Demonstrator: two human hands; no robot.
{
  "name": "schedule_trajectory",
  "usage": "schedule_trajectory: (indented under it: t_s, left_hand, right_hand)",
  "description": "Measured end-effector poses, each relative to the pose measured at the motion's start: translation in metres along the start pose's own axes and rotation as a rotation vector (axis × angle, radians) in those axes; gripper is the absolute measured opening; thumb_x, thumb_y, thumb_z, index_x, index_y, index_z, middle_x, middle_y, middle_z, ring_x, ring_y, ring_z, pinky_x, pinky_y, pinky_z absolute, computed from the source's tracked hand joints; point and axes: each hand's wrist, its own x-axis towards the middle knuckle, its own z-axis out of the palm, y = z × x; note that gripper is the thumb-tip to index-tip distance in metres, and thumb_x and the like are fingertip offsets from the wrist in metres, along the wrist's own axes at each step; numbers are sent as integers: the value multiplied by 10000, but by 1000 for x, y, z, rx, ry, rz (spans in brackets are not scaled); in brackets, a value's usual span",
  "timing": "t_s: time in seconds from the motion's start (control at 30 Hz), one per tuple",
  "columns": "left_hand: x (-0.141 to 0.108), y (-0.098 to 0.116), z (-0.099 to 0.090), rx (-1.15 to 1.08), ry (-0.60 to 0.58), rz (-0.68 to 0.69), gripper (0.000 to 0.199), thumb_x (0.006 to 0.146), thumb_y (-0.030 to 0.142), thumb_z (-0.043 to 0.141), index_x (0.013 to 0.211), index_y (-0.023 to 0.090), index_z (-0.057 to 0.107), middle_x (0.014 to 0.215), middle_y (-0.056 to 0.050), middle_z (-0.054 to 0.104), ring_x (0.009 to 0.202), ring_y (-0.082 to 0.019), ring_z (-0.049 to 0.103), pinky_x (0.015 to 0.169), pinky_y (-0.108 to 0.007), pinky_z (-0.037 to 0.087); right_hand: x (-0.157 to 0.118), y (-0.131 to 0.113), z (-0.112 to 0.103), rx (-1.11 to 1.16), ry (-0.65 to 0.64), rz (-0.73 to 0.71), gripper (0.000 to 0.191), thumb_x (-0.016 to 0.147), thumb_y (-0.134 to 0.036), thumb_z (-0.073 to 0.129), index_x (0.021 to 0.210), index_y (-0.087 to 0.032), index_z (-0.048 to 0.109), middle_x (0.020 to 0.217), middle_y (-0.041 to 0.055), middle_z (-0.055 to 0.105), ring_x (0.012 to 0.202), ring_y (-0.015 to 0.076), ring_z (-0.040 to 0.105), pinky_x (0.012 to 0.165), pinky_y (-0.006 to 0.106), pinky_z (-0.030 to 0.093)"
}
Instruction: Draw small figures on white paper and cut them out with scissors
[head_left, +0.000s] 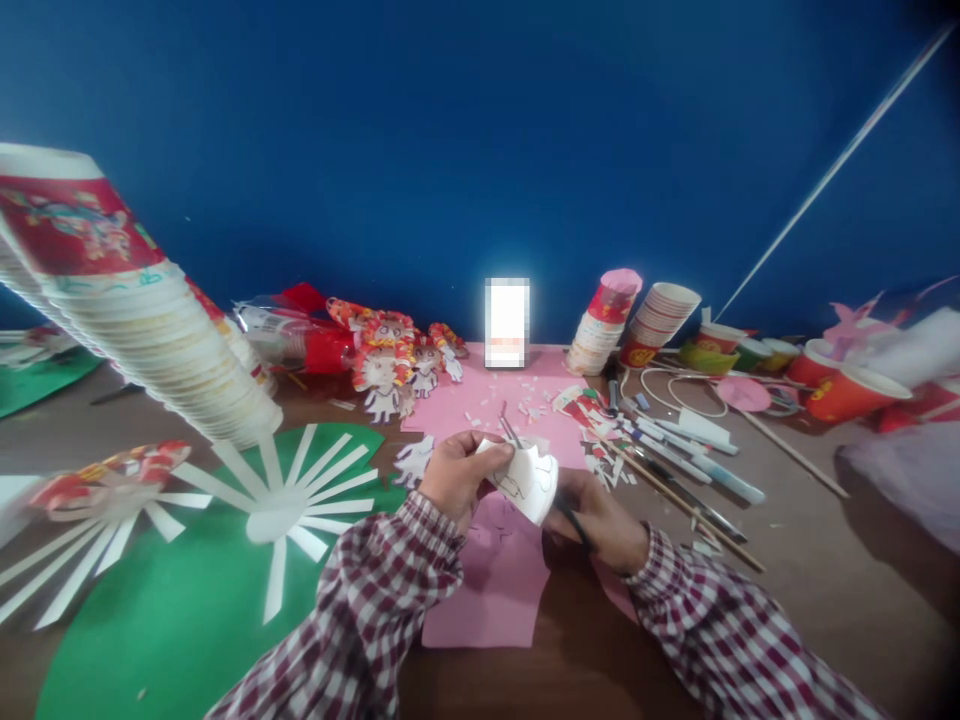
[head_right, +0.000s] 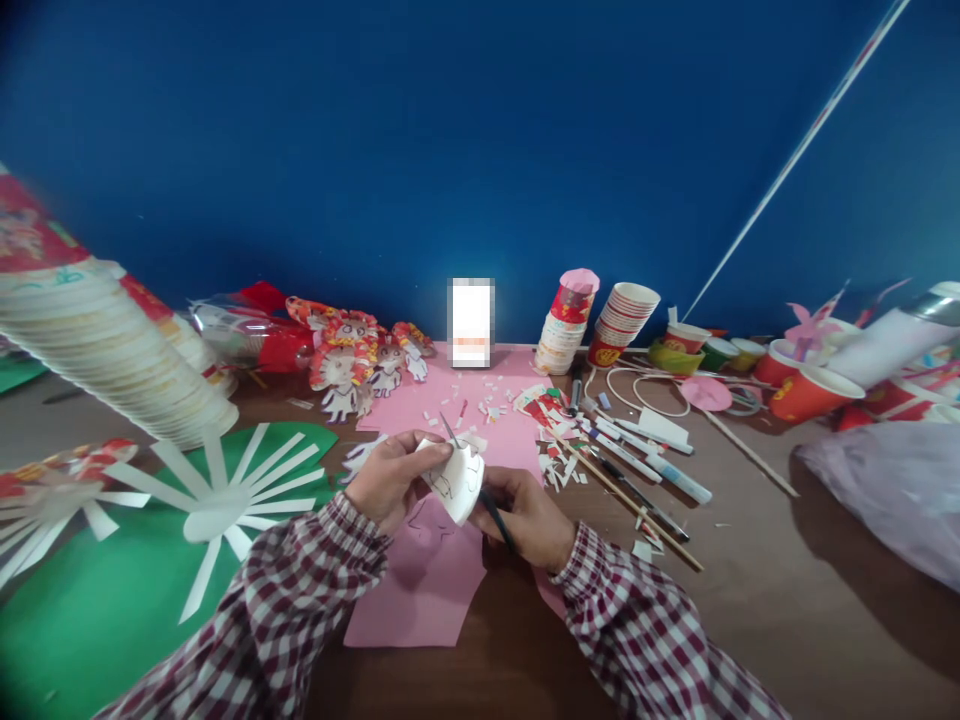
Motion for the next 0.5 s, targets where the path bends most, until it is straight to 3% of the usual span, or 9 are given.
schedule_trajectory:
  t_s: [0.3, 0.5]
  left_hand:
    - [1, 5, -3, 80, -5, 2, 265, 506, 185, 778, 686, 111, 597, 595, -7, 621, 520, -91, 565, 502, -201, 459]
    - [2, 5, -5, 105, -11, -6, 266, 506, 194, 780, 692, 111, 608, 609, -21, 634, 528, -104, 578, 516, -217, 472]
  right_hand:
    - [0, -4, 0, -60, -28, 20, 354, 649, -409, 722, 799, -100, 637, 513, -49, 458, 422, 45, 360, 405, 179, 284]
    - [0, -8, 2, -50, -30, -16, 372, 664, -411, 712, 862, -103, 652, 536, -43, 461, 441, 50, 365, 399, 177, 284]
